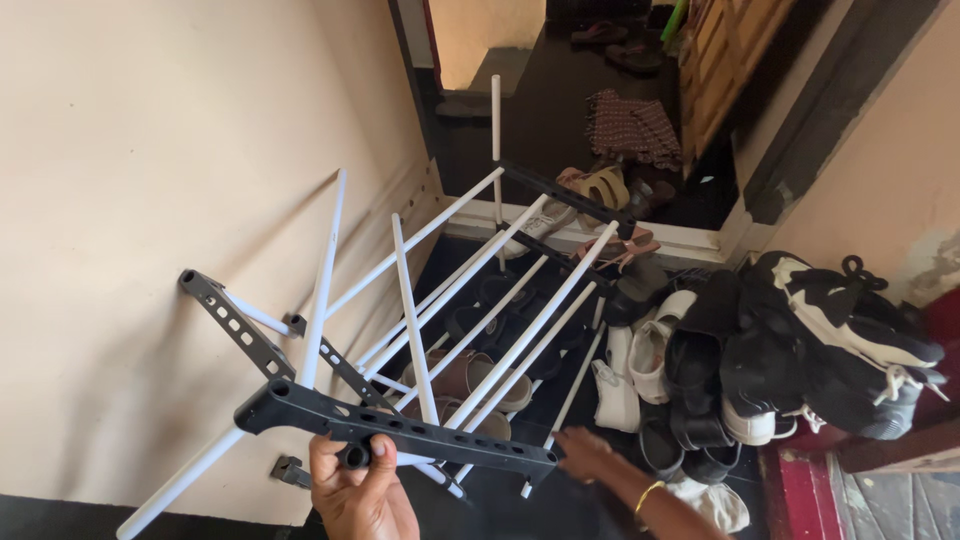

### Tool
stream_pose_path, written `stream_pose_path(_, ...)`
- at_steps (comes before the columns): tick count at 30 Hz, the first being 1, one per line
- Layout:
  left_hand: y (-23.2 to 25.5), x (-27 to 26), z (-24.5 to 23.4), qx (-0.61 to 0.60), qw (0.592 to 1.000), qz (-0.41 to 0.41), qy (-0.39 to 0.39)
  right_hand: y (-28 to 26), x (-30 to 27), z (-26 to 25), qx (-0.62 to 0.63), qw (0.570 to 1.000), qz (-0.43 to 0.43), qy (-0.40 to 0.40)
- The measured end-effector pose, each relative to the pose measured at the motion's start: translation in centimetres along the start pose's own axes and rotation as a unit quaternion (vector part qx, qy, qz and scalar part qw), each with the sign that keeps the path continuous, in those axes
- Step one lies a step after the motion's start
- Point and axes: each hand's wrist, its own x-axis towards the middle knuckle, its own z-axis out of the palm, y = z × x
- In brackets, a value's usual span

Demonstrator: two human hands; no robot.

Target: The person removes shoes from a partially assembled shoe rack and then assembles the rack by inserting white poles into black plastic connectors. The shoes are placed on the floor during the process.

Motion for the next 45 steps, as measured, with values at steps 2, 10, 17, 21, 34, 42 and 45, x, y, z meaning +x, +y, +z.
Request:
stream_pose_path(2, -0.2, -0.1, -0.3, 0.019, 1.000, 0.006, 0.003, -1.9, -0.2, 1.8, -0.114, 0.985, 0.019, -0.129)
stream_pose_path(10, -1.0, 0.1, -1.1, 0.040, 0.999, 0.003, 0.019, -5.5, 0.0, 4.4, 0.002, 0.993, 0.114, -0.023)
stream_pose_path(17, -0.7, 0.0, -0.9, 0.039, 0.999, 0.008, 0.012, -3.5, -0.8, 3.4, 0.186, 0.909, 0.315, 0.198)
stream_pose_path(21, -0.3, 0.0, -0.5, 0.027, 1.000, 0.014, 0.004, -4.0, 0.0, 3.9, 0.430, 0.804, 0.348, 0.219)
stream_pose_path(34, 2.1, -0.5, 1.7, 0.000, 0.997, -0.070, 0.021, -9.5, -9.2, -6.1, 0.775, 0.582, 0.177, 0.168)
stream_pose_path(42, 2.6, -0.7, 2.4, -0.031, 0.998, -0.039, -0.028, -11.8, -16.6, -14.1, 0.703, 0.639, 0.090, 0.300)
stream_pose_path(45, 3.1, -0.7, 2.7, 0.002, 0.998, -0.067, -0.012, -10.1, -15.5, -16.7, 0.712, 0.633, 0.016, 0.302)
